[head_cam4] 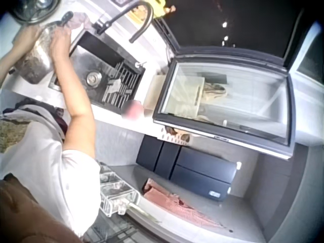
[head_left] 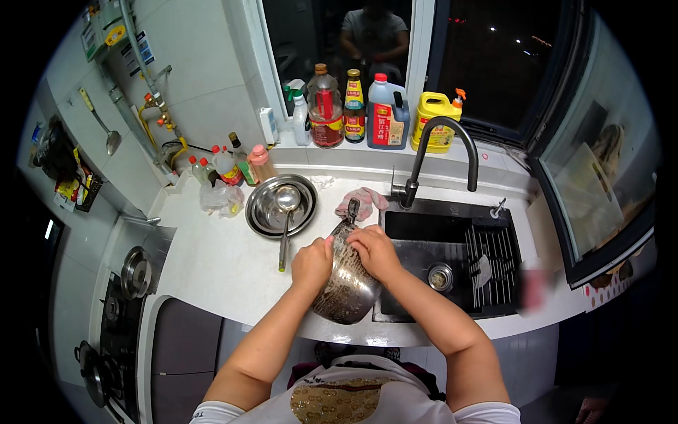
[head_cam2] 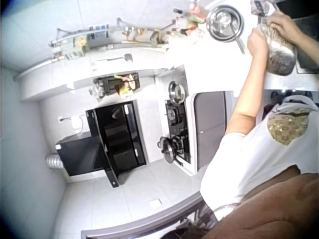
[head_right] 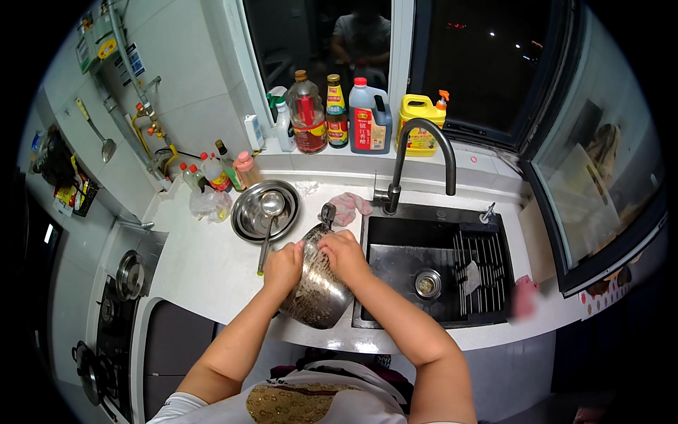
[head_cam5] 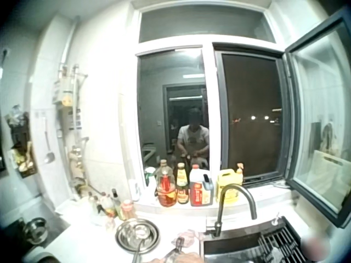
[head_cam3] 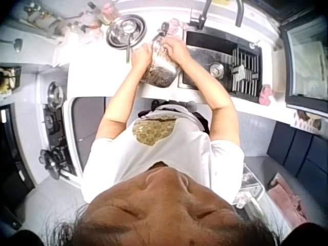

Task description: The person scrubs the exterior bottom of a metal pot with a metal scrubber at a kitchen sink, turning the pot to reach different areas.

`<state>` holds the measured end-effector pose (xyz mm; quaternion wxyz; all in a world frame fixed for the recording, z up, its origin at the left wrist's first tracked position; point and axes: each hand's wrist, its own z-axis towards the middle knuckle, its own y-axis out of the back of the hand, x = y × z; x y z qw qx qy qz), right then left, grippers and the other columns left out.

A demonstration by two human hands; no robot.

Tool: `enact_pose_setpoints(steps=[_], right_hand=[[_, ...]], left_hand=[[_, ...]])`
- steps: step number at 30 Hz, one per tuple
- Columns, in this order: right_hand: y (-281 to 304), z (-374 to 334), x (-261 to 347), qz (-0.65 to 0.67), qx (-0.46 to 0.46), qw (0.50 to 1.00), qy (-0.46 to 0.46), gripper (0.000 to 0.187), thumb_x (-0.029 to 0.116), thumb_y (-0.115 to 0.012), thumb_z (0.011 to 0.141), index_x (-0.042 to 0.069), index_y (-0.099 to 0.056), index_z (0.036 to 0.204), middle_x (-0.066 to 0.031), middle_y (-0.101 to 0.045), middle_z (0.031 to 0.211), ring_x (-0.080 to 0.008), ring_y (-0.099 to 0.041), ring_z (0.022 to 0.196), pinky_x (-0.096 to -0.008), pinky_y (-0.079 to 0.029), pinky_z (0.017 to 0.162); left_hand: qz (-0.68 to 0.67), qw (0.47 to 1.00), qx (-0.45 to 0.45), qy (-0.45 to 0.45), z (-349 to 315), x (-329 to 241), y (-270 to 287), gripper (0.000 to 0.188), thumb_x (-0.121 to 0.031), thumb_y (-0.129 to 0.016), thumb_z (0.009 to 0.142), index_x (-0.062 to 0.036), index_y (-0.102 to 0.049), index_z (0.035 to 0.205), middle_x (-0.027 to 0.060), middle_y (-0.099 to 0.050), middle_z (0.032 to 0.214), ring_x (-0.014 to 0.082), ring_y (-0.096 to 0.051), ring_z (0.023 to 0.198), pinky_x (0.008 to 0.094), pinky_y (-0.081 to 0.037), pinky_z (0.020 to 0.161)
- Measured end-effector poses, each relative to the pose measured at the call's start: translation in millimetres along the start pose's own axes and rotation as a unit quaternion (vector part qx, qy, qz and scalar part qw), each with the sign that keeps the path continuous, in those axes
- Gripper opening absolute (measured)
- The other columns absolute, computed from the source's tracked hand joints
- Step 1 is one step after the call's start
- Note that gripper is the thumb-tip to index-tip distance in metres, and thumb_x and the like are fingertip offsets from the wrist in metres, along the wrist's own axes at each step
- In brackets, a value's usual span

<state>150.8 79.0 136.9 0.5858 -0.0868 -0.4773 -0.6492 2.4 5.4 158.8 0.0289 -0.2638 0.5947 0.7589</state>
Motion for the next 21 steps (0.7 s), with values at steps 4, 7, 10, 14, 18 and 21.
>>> enact_pose_setpoints(steps=[4,7,10,14,18,21], right_hand=[[-4.2,-1.6,2.0,0.038,-0.05,0.998,-0.016,0.012,0.002,-0.064,0.078,0.006,-0.066,0.089,-0.0113,-0.064,0.082,-0.0281,-0.061,0.081,-0.0358,-0.049,0.072],[-6.1,-1.6,3.8,0.03,-0.057,0.998,-0.017,0.009,-0.001,-0.063,0.077,0.005,-0.065,0.085,-0.0128,-0.062,0.082,-0.0282,-0.061,0.079,-0.0342,-0.049,0.067],[-6.5,-3.5,17.3,0.042,-0.036,0.998,0.006,0.009,-0.004,-0.061,0.076,0.003,-0.063,0.082,-0.0129,-0.061,0.081,-0.0291,-0.06,0.077,-0.0352,-0.049,0.068],[-7.6,0.9,3.2,0.021,-0.054,0.998,-0.018,0.01,-0.005,-0.062,0.075,0.003,-0.061,0.081,-0.0128,-0.06,0.08,-0.0296,-0.06,0.077,-0.0358,-0.049,0.068],[-3.1,-9.0,18.4,0.055,-0.039,0.997,0.039,0.009,-0.004,-0.06,0.076,0.003,-0.06,0.081,-0.0126,-0.061,0.081,-0.0299,-0.06,0.074,-0.0364,-0.049,0.066],[-2.0,3.2,6.8,0.013,-0.048,0.998,0.039,0.009,-0.005,-0.06,0.076,0.003,-0.06,0.081,-0.0124,-0.06,0.08,-0.0299,-0.06,0.074,-0.0361,-0.049,0.066]], left_hand=[[-0.02,0.999,-0.027,-0.008,-1.1,4.4,-5.9,0.046,-0.04,-0.042,0.097,-0.0029,-0.061,0.076,0.0252,-0.061,0.068,0.0456,-0.059,0.065,0.0543,-0.046,0.061],[-0.008,1.0,-0.002,-0.006,1.1,1.9,-1.4,0.047,-0.04,-0.04,0.097,-0.0021,-0.061,0.08,0.0251,-0.063,0.071,0.0445,-0.062,0.069,0.0532,-0.049,0.062],[-0.011,1.0,-0.002,-0.007,-1.1,5.0,-1.4,0.047,-0.04,-0.04,0.097,-0.0023,-0.061,0.08,0.025,-0.063,0.072,0.0444,-0.062,0.069,0.053,-0.049,0.062],[-0.012,1.0,0.004,-0.011,-1.1,1.2,-0.9,0.047,-0.04,-0.039,0.097,-0.0024,-0.061,0.08,0.0246,-0.063,0.071,0.0441,-0.062,0.069,0.0528,-0.049,0.062],[-0.005,1.0,0.001,-0.004,-0.6,2.7,-0.4,0.047,-0.039,-0.04,0.097,-0.0023,-0.061,0.078,0.0243,-0.063,0.071,0.0436,-0.062,0.069,0.0527,-0.049,0.062],[-0.049,0.998,-0.028,-0.008,0.1,3.5,-3.6,0.046,-0.038,-0.044,0.096,-0.0018,-0.06,0.074,0.0257,-0.06,0.067,0.0466,-0.059,0.064,0.0544,-0.046,0.061]])
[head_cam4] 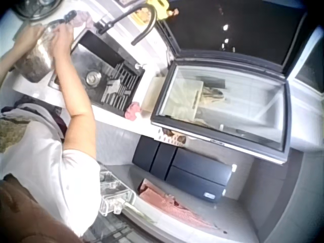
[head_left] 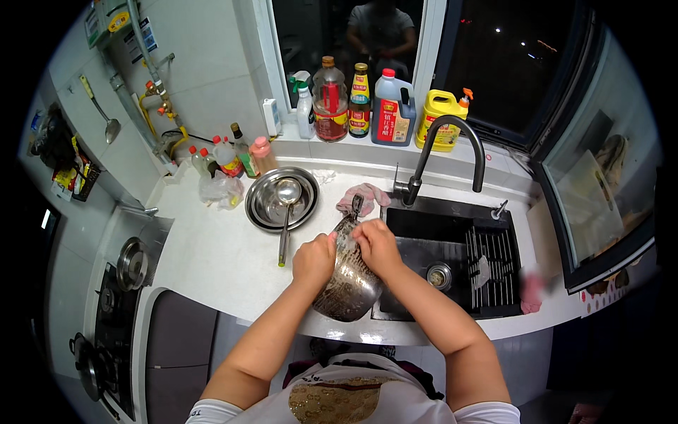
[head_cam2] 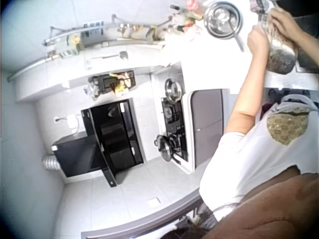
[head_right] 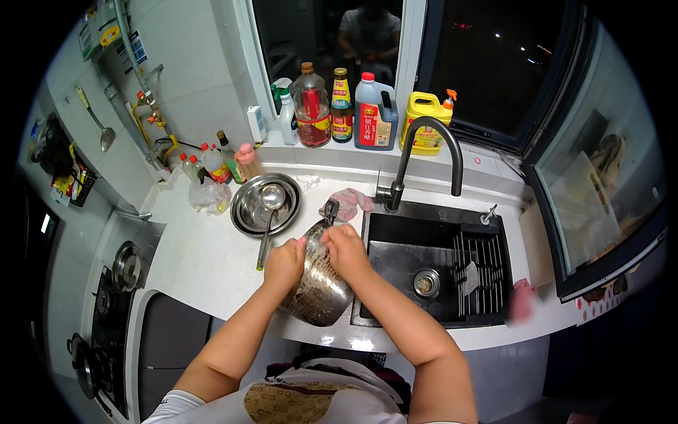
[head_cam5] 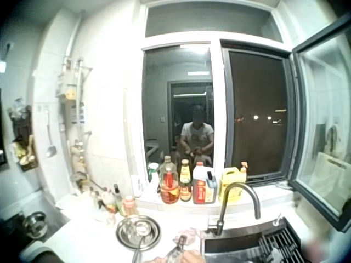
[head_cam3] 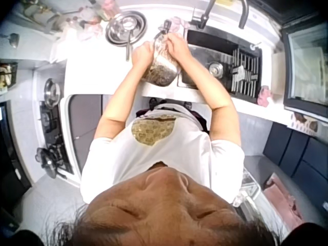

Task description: The person scrubs the exterior bottom of a metal pot with a metal scrubber at a kitchen sink, turning the pot to reach different areas.

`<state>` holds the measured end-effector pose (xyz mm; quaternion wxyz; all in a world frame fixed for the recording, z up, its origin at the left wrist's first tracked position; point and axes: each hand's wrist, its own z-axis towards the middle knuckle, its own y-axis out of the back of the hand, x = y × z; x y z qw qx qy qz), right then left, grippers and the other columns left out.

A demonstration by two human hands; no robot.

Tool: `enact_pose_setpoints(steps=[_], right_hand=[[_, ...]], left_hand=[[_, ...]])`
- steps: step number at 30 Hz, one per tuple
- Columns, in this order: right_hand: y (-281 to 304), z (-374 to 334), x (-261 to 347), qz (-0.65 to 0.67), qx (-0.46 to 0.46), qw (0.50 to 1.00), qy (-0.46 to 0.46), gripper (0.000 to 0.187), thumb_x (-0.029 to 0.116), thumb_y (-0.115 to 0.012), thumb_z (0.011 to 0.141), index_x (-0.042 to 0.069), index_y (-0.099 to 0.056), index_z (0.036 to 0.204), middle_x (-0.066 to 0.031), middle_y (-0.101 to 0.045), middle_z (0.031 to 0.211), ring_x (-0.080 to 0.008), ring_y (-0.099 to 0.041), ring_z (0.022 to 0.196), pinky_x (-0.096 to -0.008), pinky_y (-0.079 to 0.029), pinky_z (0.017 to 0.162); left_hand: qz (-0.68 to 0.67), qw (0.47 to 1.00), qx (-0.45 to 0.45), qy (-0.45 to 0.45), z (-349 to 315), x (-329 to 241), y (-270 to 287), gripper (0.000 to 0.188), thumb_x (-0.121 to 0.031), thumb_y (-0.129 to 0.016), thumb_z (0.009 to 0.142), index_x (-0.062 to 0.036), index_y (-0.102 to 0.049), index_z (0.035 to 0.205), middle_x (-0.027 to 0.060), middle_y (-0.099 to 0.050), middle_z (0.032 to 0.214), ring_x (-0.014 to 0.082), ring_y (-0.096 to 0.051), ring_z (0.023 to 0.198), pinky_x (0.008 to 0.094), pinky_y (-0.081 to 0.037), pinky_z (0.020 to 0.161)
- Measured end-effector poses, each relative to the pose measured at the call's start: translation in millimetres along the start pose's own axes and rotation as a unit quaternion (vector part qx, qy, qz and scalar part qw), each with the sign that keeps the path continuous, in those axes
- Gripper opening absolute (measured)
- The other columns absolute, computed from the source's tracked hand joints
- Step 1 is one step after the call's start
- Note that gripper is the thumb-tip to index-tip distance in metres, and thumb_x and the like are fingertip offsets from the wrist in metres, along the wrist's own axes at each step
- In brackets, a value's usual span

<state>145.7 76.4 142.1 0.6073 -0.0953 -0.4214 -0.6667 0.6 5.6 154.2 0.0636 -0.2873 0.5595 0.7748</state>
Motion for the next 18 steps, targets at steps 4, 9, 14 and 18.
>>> enact_pose_setpoints(steps=[4,9,14,18], right_hand=[[-0.4,-2.0,5.5,0.005,0.007,0.999,-0.04,0.008,-0.005,-0.059,0.076,0.003,-0.058,0.079,-0.0123,-0.06,0.08,-0.0303,-0.059,0.079,-0.0372,-0.048,0.069],[1.7,-6.7,4.6,-0.014,0.001,1.0,0.006,0.011,-0.006,-0.058,0.074,0.003,-0.059,0.079,-0.0145,-0.059,0.078,-0.0322,-0.059,0.078,-0.0381,-0.049,0.068],[-4.2,-6.3,-6.0,-0.004,-0.023,0.999,-0.035,0.01,-0.006,-0.059,0.074,0.003,-0.058,0.078,-0.0131,-0.06,0.077,-0.0313,-0.059,0.077,-0.0382,-0.049,0.067],[-0.7,-5.5,2.1,0.003,-0.005,1.0,-0.022,0.009,-0.006,-0.059,0.075,0.002,-0.056,0.078,-0.0127,-0.06,0.076,-0.031,-0.059,0.075,-0.0375,-0.048,0.066]], left_hand=[[0.011,1.0,-0.007,-0.005,-0.3,0.9,1.4,0.046,-0.038,-0.044,0.096,-0.002,-0.061,0.074,0.0256,-0.06,0.067,0.0464,-0.059,0.064,0.0544,-0.046,0.061],[0.013,1.0,0.002,0.004,-0.7,0.2,1.1,0.046,-0.039,-0.043,0.096,-0.0021,-0.061,0.075,0.0253,-0.061,0.068,0.0462,-0.059,0.065,0.0545,-0.046,0.061],[0.021,1.0,-0.003,-0.007,-0.1,0.8,0.7,0.047,-0.038,-0.043,0.096,-0.0024,-0.061,0.073,0.0251,-0.061,0.067,0.0458,-0.059,0.064,0.0544,-0.046,0.06],[0.015,1.0,-0.006,-0.001,0.5,2.4,-1.5,0.047,-0.038,-0.044,0.096,-0.002,-0.06,0.071,0.025,-0.06,0.067,0.0455,-0.059,0.063,0.054,-0.045,0.059]])
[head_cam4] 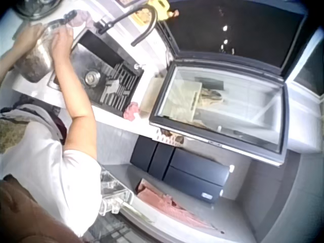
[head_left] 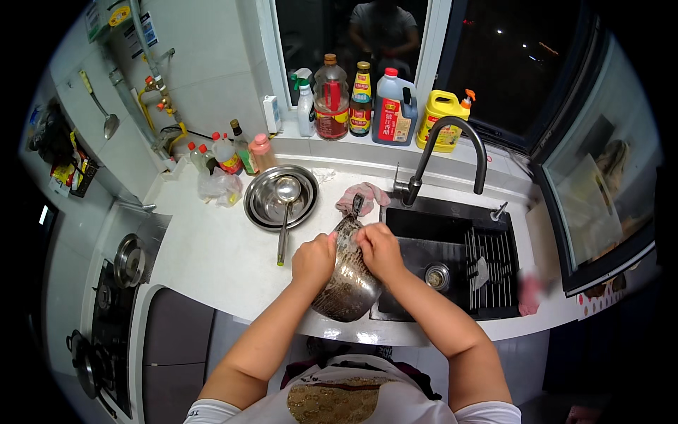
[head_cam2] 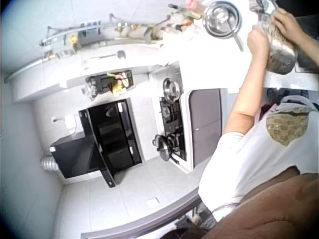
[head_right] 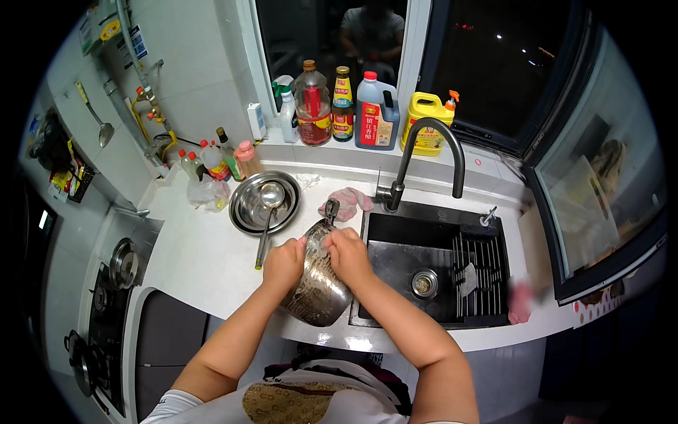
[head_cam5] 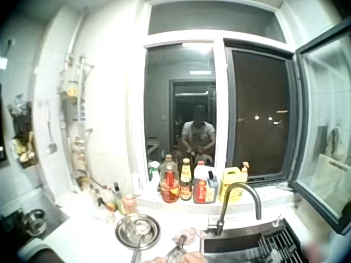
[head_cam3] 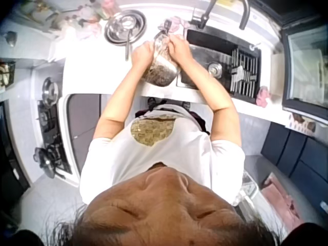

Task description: The person scrubs the exterior bottom of a metal pot with a metal scrubber at a kitchen sink, turning the pot to reach different areas.

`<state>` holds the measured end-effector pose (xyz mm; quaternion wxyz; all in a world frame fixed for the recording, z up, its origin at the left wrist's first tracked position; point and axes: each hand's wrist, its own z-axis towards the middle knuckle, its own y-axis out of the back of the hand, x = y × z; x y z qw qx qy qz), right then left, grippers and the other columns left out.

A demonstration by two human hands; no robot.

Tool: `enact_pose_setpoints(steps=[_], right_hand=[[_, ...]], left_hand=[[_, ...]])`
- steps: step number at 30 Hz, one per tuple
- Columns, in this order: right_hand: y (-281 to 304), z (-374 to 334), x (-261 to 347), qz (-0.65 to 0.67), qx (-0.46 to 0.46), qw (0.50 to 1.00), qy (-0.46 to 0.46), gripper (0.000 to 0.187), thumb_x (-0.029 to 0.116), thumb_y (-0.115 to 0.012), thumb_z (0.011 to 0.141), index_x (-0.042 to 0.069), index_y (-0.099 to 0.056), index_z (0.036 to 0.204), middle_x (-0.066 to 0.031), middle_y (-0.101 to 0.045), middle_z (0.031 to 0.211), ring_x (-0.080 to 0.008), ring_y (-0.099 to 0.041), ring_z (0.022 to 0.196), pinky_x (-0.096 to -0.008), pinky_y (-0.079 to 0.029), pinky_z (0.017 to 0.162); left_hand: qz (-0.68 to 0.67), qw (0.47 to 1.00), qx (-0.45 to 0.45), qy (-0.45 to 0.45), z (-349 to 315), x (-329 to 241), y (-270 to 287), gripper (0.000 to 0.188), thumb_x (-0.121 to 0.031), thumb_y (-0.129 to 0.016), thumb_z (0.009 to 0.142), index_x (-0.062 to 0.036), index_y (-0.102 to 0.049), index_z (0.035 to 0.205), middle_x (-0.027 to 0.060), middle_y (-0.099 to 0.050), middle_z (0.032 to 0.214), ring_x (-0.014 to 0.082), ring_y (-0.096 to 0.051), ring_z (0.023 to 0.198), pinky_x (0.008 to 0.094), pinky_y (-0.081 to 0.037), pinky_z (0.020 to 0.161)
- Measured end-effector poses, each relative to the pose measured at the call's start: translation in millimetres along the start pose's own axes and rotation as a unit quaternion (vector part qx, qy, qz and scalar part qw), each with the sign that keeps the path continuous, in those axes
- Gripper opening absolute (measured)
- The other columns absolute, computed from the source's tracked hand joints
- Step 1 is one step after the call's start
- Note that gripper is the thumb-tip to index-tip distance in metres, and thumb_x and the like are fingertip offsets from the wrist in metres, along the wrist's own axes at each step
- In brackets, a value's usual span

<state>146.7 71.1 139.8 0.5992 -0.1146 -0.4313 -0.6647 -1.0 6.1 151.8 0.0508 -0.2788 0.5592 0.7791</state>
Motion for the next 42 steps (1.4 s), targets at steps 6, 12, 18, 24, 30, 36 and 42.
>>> enact_pose_setpoints(steps=[6,12,18,24,30,36,42], right_hand=[[-4.2,1.2,6.9,-0.002,-0.007,1.0,0.023,0.01,-0.007,-0.058,0.074,0.003,-0.055,0.076,-0.013,-0.06,0.077,-0.0306,-0.059,0.077,-0.0366,-0.048,0.067],[-8.3,17.8,-6.3,-0.05,-0.001,0.999,0.0,0.011,-0.006,-0.06,0.074,0.003,-0.054,0.077,-0.0135,-0.057,0.076,-0.0339,-0.056,0.075,-0.0411,-0.046,0.065],[-4.1,3.5,8.6,0.002,0.012,1.0,0.015,0.012,-0.007,-0.057,0.074,0.003,-0.054,0.079,-0.0159,-0.055,0.075,-0.0354,-0.057,0.076,-0.0418,-0.047,0.067],[-19.1,26.4,-3.2,-0.038,-0.01,0.998,-0.051,0.013,-0.006,-0.059,0.074,0.004,-0.051,0.076,-0.015,-0.056,0.074,-0.0358,-0.057,0.073,-0.0416,-0.045,0.064],[-16.9,26.6,7.3,-0.028,0.006,0.998,-0.049,0.012,-0.006,-0.057,0.072,0.004,-0.05,0.075,-0.0152,-0.055,0.072,-0.0362,-0.056,0.074,-0.0433,-0.045,0.064],[-23.4,15.6,17.9,-0.039,-0.01,0.999,-0.02,0.011,-0.004,-0.058,0.074,0.004,-0.05,0.076,-0.0154,-0.054,0.072,-0.0355,-0.054,0.073,-0.0429,-0.044,0.064],[-23.1,29.0,2.2,-0.023,-0.019,0.993,-0.113,0.015,-0.005,-0.06,0.073,0.004,-0.049,0.079,-0.0145,-0.053,0.074,-0.0335,-0.055,0.076,-0.0411,-0.045,0.066]], left_hand=[[-0.003,1.0,-0.005,-0.018,-2.5,-0.8,0.4,0.046,-0.037,-0.045,0.096,-0.0018,-0.059,0.07,0.0253,-0.06,0.067,0.0456,-0.059,0.063,0.0535,-0.046,0.059],[-0.003,1.0,0.004,-0.003,-0.4,-0.5,0.5,0.046,-0.038,-0.044,0.096,-0.0015,-0.06,0.072,0.0251,-0.061,0.068,0.0457,-0.059,0.064,0.0539,-0.046,0.06],[-0.003,1.0,0.006,0.003,-1.6,-1.3,3.2,0.046,-0.038,-0.043,0.096,-0.0019,-0.06,0.073,0.0252,-0.061,0.068,0.0458,-0.059,0.064,0.0541,-0.046,0.061],[-0.005,1.0,0.002,-0.007,-1.7,-2.6,1.7,0.046,-0.037,-0.043,0.097,-0.0019,-0.06,0.072,0.0257,-0.06,0.068,0.046,-0.059,0.064,0.0542,-0.046,0.06],[0.0,1.0,0.01,-0.006,0.3,-2.6,3.5,0.046,-0.036,-0.042,0.097,-0.0014,-0.06,0.073,0.0256,-0.06,0.067,0.0467,-0.058,0.063,0.055,-0.045,0.061],[0.003,1.0,0.025,-0.01,-4.2,1.5,4.2,0.046,-0.036,-0.036,0.099,-0.0017,-0.06,0.079,0.025,-0.063,0.072,0.0455,-0.061,0.069,0.054,-0.048,0.064],[-0.025,0.999,0.028,-0.035,-4.2,4.1,4.7,0.047,-0.036,-0.036,0.099,-0.001,-0.059,0.078,0.0267,-0.062,0.071,0.047,-0.06,0.068,0.055,-0.047,0.063]])
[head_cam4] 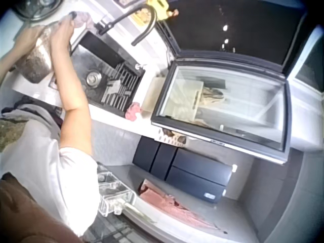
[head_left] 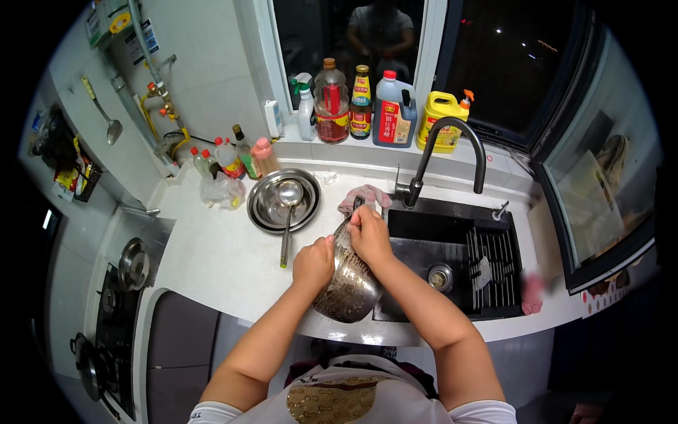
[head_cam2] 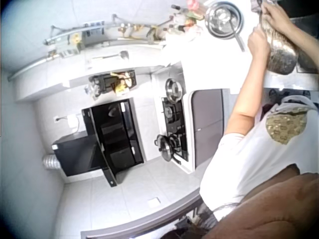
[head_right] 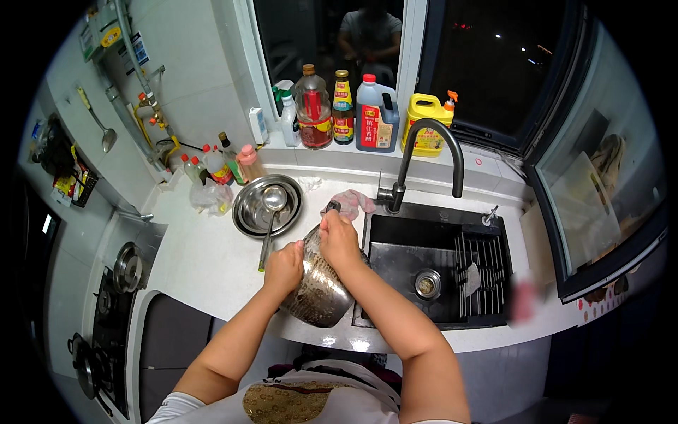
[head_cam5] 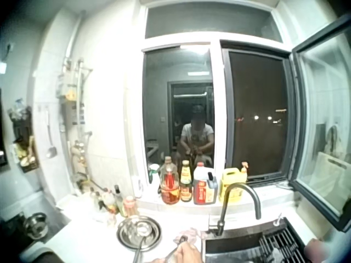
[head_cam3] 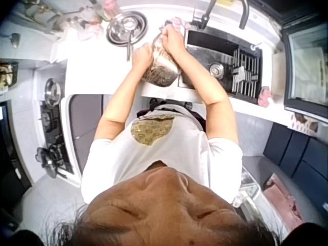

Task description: The person scrubs the exterior bottom of a metal pot with a metal scrubber at a kitchen sink, turning the pot to reach different areas.

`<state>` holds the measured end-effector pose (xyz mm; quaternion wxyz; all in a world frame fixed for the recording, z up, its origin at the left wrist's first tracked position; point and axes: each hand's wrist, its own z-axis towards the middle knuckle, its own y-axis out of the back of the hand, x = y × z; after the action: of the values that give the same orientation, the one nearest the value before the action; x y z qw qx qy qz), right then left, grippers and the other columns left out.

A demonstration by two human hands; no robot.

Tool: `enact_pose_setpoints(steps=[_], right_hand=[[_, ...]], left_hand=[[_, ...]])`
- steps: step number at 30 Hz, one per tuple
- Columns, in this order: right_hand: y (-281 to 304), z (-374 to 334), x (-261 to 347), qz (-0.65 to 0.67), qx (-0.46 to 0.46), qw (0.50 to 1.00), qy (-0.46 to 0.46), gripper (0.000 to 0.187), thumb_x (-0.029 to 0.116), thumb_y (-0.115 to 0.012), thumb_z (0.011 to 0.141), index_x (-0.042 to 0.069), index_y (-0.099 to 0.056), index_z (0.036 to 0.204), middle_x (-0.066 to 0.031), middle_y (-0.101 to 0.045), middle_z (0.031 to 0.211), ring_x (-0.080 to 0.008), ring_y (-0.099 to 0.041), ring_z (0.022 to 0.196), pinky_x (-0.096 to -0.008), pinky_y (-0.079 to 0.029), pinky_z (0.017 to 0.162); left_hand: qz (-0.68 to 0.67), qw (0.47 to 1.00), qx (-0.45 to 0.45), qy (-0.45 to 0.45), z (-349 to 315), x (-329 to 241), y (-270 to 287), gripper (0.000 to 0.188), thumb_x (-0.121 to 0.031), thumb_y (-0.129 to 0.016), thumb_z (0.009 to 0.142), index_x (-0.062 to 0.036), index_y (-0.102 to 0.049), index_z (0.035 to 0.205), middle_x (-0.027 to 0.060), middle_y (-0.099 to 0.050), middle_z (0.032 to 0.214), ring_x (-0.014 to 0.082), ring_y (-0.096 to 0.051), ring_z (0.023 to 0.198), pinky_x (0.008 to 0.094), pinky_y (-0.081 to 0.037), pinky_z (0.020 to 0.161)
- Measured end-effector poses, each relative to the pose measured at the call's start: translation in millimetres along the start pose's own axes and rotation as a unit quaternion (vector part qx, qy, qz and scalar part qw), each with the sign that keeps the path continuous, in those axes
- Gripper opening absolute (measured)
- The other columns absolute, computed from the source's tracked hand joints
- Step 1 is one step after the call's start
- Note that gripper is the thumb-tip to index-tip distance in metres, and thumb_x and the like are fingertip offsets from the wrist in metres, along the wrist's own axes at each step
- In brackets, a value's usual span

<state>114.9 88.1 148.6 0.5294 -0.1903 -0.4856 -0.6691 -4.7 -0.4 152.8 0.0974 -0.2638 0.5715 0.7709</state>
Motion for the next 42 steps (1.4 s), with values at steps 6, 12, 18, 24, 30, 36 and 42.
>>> enact_pose_setpoints(steps=[6,12,18,24,30,36,42], right_hand=[[6.0,-19.5,21.1,0.016,0.049,0.996,0.071,0.013,0.0,-0.063,0.075,0.004,-0.052,0.082,-0.0135,-0.056,0.076,-0.0331,-0.056,0.077,-0.04,-0.046,0.068],[18.8,-32.9,-5.5,0.009,0.063,0.993,0.097,0.026,0.008,-0.065,0.078,0.006,-0.062,0.104,-0.0139,-0.063,0.097,-0.0335,-0.056,0.102,-0.039,-0.046,0.087],[29.8,-30.2,-2.7,0.0,0.059,0.996,0.065,0.036,0.004,-0.065,0.078,0.004,-0.058,0.114,-0.0167,-0.06,0.108,-0.0358,-0.054,0.107,-0.0395,-0.045,0.093],[14.0,-7.5,-3.9,-0.03,0.156,0.974,0.162,0.026,-0.006,-0.061,0.074,0.002,-0.063,0.1,-0.0147,-0.063,0.101,-0.0338,-0.059,0.098,-0.039,-0.048,0.087],[24.9,2.4,-9.2,0.08,0.204,0.968,0.121,0.027,-0.007,-0.06,0.072,0.003,-0.065,0.096,-0.013,-0.063,0.097,-0.0327,-0.059,0.098,-0.0363,-0.048,0.087],[25.8,-10.0,1.4,0.088,0.191,0.977,0.046,0.031,0.016,-0.07,0.077,0.004,-0.062,0.105,-0.0174,-0.05,0.122,-0.0307,-0.051,0.114,-0.0375,-0.041,0.098],[27.6,-14.6,0.4,-0.015,0.154,0.988,-0.015,0.032,0.008,-0.067,0.077,0.006,-0.062,0.109,-0.0165,-0.059,0.115,-0.0334,-0.054,0.11,-0.0391,-0.042,0.096]], left_hand=[[0.006,1.0,0.0,0.011,0.8,5.2,-3.1,0.047,-0.036,-0.036,0.099,-0.0011,-0.06,0.078,0.027,-0.062,0.071,0.0468,-0.06,0.068,0.0551,-0.046,0.063],[-0.024,0.998,-0.049,-0.024,-2.9,8.7,-6.4,0.043,-0.031,-0.04,0.098,-0.0006,-0.058,0.075,0.0273,-0.059,0.069,0.0491,-0.055,0.063,0.0552,-0.042,0.059],[-0.031,0.998,-0.045,-0.018,-14.5,20.9,-8.0,0.041,-0.032,-0.038,0.099,-0.0016,-0.055,0.078,0.0277,-0.058,0.065,0.0485,-0.057,0.063,0.0559,-0.043,0.058],[-0.042,0.998,-0.046,-0.02,-15.8,19.7,-5.7,0.039,-0.03,-0.04,0.098,-0.001,-0.054,0.075,0.0272,-0.056,0.063,0.0493,-0.054,0.061,0.056,-0.04,0.057],[-0.042,0.998,-0.048,-0.024,-15.9,20.6,-5.7,0.039,-0.029,-0.041,0.098,-0.0011,-0.056,0.076,0.0264,-0.056,0.063,0.048,-0.055,0.06,0.0546,-0.041,0.056],[-0.019,1.0,-0.011,-0.012,-16.9,18.7,-1.2,0.042,-0.034,-0.037,0.099,-0.0014,-0.058,0.081,0.026,-0.061,0.066,0.0451,-0.061,0.065,0.0536,-0.047,0.061],[-0.014,1.0,-0.003,-0.006,-17.1,20.0,-1.2,0.043,-0.034,-0.037,0.099,-0.0018,-0.057,0.08,0.025,-0.061,0.065,0.0446,-0.061,0.063,0.0537,-0.047,0.059]])
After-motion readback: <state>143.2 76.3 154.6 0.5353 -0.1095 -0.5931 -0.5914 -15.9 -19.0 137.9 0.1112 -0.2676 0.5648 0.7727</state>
